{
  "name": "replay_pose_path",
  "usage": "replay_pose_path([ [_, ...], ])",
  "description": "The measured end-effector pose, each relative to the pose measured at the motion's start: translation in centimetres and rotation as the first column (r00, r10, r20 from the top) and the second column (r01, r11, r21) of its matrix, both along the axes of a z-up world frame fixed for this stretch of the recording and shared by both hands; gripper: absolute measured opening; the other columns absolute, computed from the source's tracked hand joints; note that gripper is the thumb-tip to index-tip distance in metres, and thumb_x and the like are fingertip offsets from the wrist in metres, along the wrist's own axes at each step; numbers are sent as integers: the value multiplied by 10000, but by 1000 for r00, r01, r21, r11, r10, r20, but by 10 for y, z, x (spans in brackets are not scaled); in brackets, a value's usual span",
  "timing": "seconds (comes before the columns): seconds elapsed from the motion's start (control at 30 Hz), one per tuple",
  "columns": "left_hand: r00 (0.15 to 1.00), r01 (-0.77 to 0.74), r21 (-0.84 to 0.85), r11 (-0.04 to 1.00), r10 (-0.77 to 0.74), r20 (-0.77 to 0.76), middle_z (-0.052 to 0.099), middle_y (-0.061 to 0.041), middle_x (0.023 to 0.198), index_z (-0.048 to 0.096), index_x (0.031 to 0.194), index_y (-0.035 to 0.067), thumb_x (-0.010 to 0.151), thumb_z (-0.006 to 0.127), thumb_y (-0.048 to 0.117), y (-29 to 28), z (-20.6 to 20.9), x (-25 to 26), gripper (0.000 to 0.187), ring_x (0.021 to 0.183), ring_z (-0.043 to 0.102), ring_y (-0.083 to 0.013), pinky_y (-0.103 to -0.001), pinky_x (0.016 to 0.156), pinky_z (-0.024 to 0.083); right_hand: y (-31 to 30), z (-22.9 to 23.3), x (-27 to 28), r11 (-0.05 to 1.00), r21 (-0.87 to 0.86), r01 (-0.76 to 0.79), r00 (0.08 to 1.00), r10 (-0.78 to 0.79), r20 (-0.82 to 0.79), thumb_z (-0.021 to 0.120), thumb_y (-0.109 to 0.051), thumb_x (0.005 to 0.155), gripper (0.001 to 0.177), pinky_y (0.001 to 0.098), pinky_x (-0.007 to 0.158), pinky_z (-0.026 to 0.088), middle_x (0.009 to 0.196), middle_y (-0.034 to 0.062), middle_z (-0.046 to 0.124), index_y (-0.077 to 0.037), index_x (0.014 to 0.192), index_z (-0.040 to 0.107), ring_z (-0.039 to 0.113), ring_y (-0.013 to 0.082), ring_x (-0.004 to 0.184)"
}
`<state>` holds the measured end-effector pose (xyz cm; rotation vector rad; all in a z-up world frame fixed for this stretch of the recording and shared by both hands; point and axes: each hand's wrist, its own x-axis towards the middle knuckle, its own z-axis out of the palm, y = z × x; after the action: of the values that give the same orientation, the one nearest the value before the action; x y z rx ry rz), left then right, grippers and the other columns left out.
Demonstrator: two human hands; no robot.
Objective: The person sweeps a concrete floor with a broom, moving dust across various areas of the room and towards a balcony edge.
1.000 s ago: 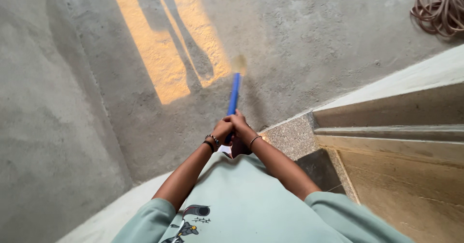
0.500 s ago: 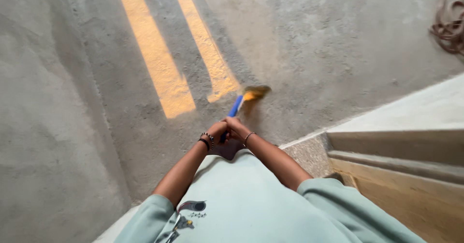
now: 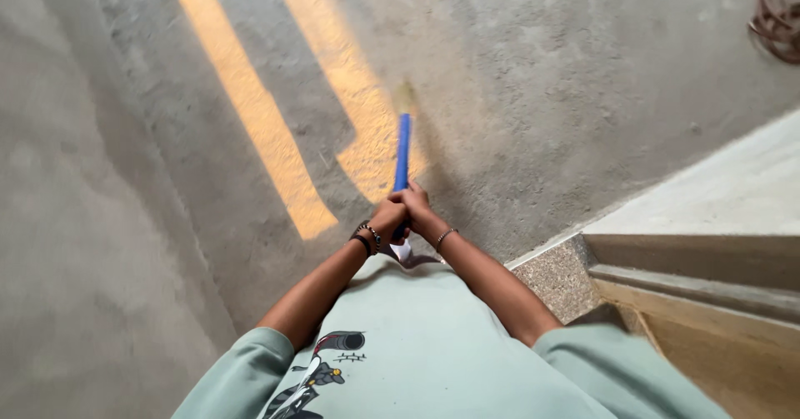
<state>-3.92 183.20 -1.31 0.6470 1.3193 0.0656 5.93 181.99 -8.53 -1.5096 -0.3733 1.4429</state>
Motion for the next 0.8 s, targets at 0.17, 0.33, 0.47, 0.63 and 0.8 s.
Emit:
replay_pose_path([
  [0.17, 965, 246, -44, 968, -241, 103, 505, -92, 612, 499, 915, 28, 871, 537, 42, 27, -51, 47, 59, 455, 521, -201, -359, 378, 393, -2, 19, 43, 926, -180, 331, 944, -324, 66, 708, 61, 700, 491, 448, 647, 565, 892, 148, 641, -23, 1149, 529, 660, 272, 755],
  [0.33, 868, 470, -162, 868, -421, 265, 544, -138, 576, 522, 695, 27, 863, 513, 116, 46, -92, 98, 190, 442, 532, -243, -362, 367, 390, -1, -3, 83, 751, -271, 602, 783, -622, 14, 668, 95, 698, 524, 487, 653, 583, 894, 159, 635, -54, 1159, 467, 673, 308, 760],
  [0.47, 879, 473, -239, 848, -471, 69, 513, -97, 575, 516, 671, 58, 880, 550, 119, 81, -99, 115, 220, 465, 505, -214, -339, 389, 377, 33, -18, 89, 688, -438, 579, 783, -619, 61, 701, 8, 729, 412, 461, 566, 555, 888, 177, 647, 69, 1112, 560, 647, 304, 706],
  [0.63, 962, 272, -219, 937, -265, 64, 524, -85, 586, 558, 790, 58, 875, 560, 83, 139, -102, 103, 89, 474, 517, -201, -348, 411, 418, 113, -19, 97, 838, -431, 336, 937, -344, 61, 699, -21, 749, 404, 453, 534, 547, 890, 179, 651, 44, 1121, 555, 655, 285, 699],
  [0.8, 999, 53, -184, 981, -49, 22, 519, -89, 589, 539, 922, 44, 886, 550, 98, 166, -86, 108, 65, 460, 519, -211, -378, 394, 429, 158, -15, 110, 922, -387, 23, 1000, -17, 19, 684, -10, 754, 469, 470, 562, 472, 895, 157, 614, -93, 1177, 499, 609, 301, 723],
])
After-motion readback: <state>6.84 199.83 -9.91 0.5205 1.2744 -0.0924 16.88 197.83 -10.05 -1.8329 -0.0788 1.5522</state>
